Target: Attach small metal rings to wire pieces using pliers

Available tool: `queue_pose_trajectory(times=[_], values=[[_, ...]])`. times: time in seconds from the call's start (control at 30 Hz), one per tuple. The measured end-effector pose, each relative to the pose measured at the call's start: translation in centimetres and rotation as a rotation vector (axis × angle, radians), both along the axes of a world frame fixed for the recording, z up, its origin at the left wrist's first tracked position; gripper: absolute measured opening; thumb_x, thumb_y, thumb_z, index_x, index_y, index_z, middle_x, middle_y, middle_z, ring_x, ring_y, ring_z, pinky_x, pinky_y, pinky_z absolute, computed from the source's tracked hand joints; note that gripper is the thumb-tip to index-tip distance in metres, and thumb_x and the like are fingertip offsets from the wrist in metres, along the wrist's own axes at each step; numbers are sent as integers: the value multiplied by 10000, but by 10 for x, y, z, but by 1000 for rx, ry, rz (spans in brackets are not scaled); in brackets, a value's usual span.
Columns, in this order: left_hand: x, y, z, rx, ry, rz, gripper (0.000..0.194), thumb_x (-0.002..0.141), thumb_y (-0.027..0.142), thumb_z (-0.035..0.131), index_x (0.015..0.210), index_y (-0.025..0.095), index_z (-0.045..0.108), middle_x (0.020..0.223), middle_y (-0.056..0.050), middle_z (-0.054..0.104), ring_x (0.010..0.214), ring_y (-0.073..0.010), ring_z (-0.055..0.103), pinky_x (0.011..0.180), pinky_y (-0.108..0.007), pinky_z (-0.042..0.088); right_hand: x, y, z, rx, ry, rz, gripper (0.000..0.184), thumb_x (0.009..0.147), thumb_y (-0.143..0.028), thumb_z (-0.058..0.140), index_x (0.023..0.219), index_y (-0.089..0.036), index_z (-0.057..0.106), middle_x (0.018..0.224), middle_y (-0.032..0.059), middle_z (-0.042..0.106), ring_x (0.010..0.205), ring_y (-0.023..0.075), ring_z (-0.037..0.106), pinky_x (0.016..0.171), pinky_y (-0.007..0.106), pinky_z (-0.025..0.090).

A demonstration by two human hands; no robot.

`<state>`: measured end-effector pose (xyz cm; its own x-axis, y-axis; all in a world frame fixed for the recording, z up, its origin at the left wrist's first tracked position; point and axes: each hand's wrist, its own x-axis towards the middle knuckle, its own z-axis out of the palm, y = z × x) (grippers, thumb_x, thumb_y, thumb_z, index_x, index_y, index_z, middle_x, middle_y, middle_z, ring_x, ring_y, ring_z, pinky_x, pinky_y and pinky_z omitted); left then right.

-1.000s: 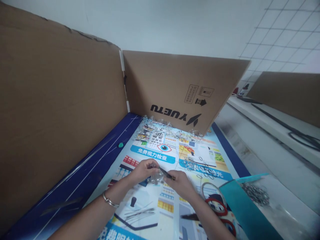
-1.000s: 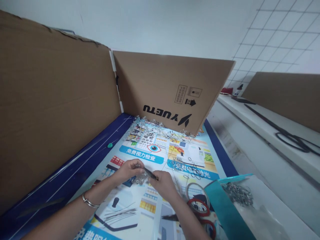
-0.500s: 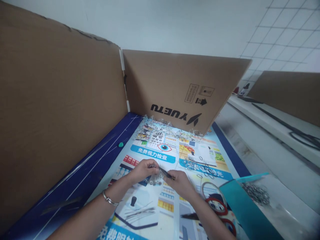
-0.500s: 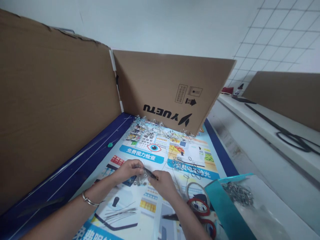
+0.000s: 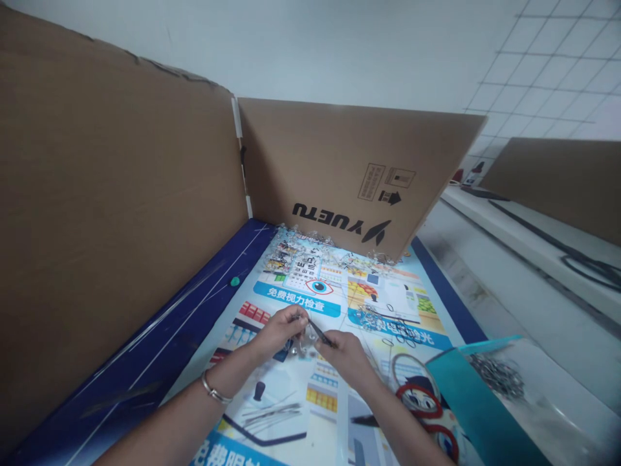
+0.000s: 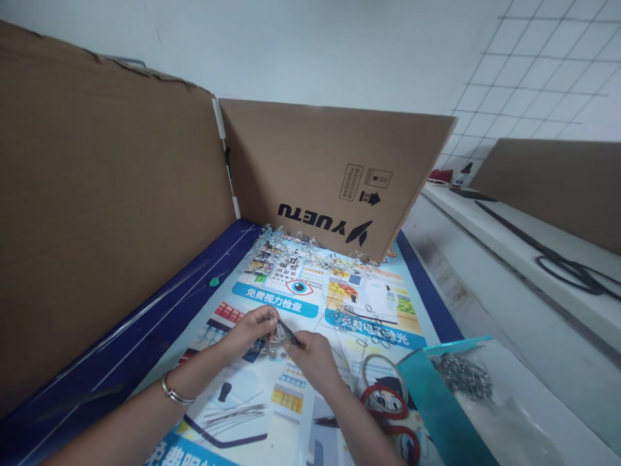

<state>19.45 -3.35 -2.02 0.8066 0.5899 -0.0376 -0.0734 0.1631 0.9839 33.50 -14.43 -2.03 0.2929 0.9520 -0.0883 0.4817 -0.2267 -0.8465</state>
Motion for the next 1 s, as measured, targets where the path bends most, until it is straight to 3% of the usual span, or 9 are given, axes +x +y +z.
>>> queue_pose_trajectory(times=[0.1,0.23,0.6,1.0], values=[[1,-1,1,12,-23,50,263,749,386,575,872,156,546,607,22,524,551,-88,494,542,-199,388,-1,0,1,-9,54,20,236,703,-335,486,543,-172,429,503,-57,320,493,70,304,454,196,228],[2,-2,1,32,-35,102,251,754,391,566,792,143,551,611,17,518,548,-82,490,537,-197,392,-1,0,2,-3,-10,8,232,709,-333,477,545,-172,450,507,-55,335,504,75,321,462,198,237],[2,1,-2,9,7,90,258,659,334,669,731,158,495,624,31,533,503,-75,507,514,-202,403,-2,0,0,7,-71,-9,236,721,-340,478,557,-171,474,501,-55,363,501,78,348,460,196,233],[-1,0,7,82,-11,98,250,765,412,541,714,168,530,692,-13,566,680,-127,519,667,-230,398,1,-1,-1,4,-148,0,232,733,-341,466,573,-178,504,514,-49,422,523,90,396,480,202,256]])
